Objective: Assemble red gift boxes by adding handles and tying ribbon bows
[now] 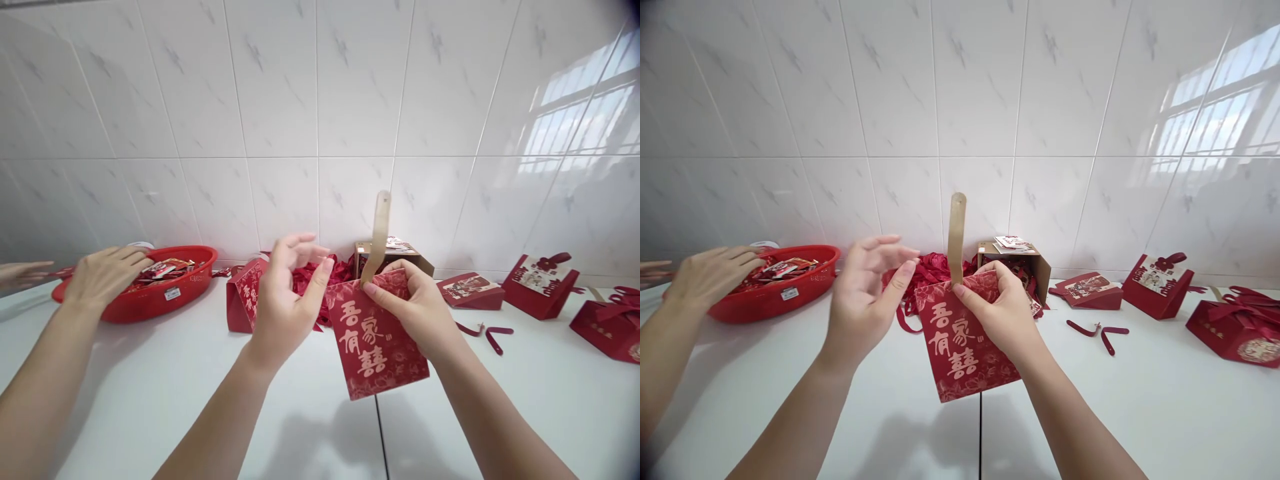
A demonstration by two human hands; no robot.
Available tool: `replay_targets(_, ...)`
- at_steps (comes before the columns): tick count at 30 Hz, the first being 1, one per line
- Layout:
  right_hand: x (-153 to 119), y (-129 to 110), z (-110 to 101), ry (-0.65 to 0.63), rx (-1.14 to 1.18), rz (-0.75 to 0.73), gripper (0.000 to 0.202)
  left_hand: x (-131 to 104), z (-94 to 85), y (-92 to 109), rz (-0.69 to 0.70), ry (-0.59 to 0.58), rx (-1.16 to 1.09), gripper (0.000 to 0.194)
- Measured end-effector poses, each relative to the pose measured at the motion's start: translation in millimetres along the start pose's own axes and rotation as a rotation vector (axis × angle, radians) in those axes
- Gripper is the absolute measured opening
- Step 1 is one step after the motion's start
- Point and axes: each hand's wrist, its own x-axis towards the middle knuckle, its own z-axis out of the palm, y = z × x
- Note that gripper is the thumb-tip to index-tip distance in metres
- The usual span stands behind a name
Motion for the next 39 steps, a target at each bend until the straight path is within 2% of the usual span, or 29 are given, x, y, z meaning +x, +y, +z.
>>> replay_targets(2, -1.2, -1.4, 1.8, -0.009, -0.117, -0.033, 0.03, 3.7, -8.1, -1.9, 0.108, 0.004, 0.054, 0.042)
replay_targets(5, -5.3, -4.5, 5.4, -0.063, -0.217, -0.099, 0.023, 6.3, -18.1, -1.9, 0.181, -0.092, 0.176, 0.051)
replay_targets(7, -8.2, -5.8, 7.4, -0.117, -0.257, -0.134, 0.019, 7.1, -21.2, -1.5, 0.256, -0.118, 0.312, 0.046)
replay_targets(9, -10.5, -5.9, 8.7, -0.175, -0.306, -0.16, 0.015, 8.0, -21.1, -2.4, 0.351, -0.094, 0.427, 0.035)
replay_targets(11, -11.8, -5.2, 9.3, -0.215, -0.358, -0.173, 0.013, 9.1, -19.2, -5.2, 0.433, -0.051, 0.481, 0.023)
replay_targets(13, -12.1, -4.3, 9.3, -0.235, -0.394, -0.177, 0.012, 10.1, -17.3, -9.4, 0.459, -0.001, 0.472, 0.021)
replay_targets(16, -11.4, -3.7, 8.6, -0.237, -0.426, -0.184, 0.013, 10.5, -16.9, -14.5, 0.426, 0.041, 0.352, 0.041)
replay_targets(18, -10.9, -3.9, 7.6, -0.223, -0.441, -0.185, 0.014, 10.2, -18.5, -14.6, 0.434, -0.019, 0.328, 0.051)
replay_targets(22, -11.0, -5.3, 5.2, -0.213, -0.423, -0.173, 0.012, 8.8, -21.7, -9.3, 0.427, -0.206, 0.504, 0.039)
replay_targets(26, -12.6, -7.9, 4.4, -0.203, -0.397, -0.216, 0.013, 7.8, -19.8, -9.0, 0.421, -0.233, 0.489, 0.024)
replay_targets(29, -15.0, -9.3, 5.2, -0.167, -0.364, -0.321, 0.014, 6.4, -16.3, -10.0, 0.359, -0.237, 0.362, 0.018)
replay_targets(35, -19.2, -6.8, 5.6, -0.074, -0.32, -0.584, 0.016, 1.5, -10.2, 1.4, 0.066, -0.289, 0.075, 0.02)
replay_targets(39, -17.5, -3.3, 5.1, -0.025, -0.348, -0.734, 0.017, -1.1, -7.4, 10.1, -0.018, -0.259, -0.102, 0.022)
